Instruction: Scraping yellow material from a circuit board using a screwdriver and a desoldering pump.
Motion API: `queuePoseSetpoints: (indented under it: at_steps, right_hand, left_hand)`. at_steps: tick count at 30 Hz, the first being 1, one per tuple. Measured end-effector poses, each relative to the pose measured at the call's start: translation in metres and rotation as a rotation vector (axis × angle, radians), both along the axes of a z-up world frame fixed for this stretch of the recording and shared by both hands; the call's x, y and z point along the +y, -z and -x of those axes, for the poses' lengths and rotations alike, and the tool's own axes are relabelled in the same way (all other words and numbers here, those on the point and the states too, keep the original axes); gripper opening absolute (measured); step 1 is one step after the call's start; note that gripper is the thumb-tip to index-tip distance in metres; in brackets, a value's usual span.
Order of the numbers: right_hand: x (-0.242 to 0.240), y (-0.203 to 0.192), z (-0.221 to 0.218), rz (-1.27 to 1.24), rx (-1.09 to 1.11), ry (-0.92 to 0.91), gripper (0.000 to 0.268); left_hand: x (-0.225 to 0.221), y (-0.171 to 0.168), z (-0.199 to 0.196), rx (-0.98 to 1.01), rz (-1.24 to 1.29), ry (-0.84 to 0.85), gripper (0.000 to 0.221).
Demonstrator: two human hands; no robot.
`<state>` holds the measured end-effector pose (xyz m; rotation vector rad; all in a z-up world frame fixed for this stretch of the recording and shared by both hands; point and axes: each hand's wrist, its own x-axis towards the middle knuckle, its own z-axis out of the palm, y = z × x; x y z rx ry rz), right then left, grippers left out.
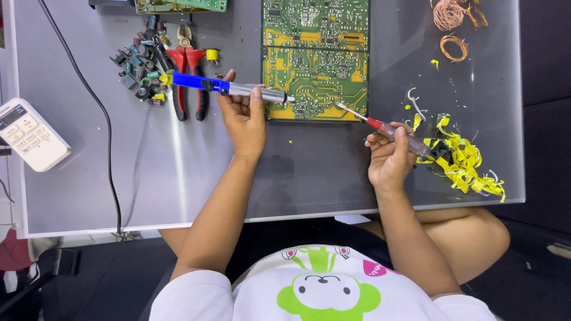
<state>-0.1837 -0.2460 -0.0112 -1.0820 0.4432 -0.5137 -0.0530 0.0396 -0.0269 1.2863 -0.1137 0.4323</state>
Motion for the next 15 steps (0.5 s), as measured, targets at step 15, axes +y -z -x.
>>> queuePoseSetpoints:
  at_steps: [15]
  right_hand:
    - [-0.0031, 0.0067, -0.0044, -0.072, -0.040, 0.090, 0.021]
  left_hand:
    - [-0.0039, -0.0002, -0.0064, -0.011, -0.004, -0.050, 0.054]
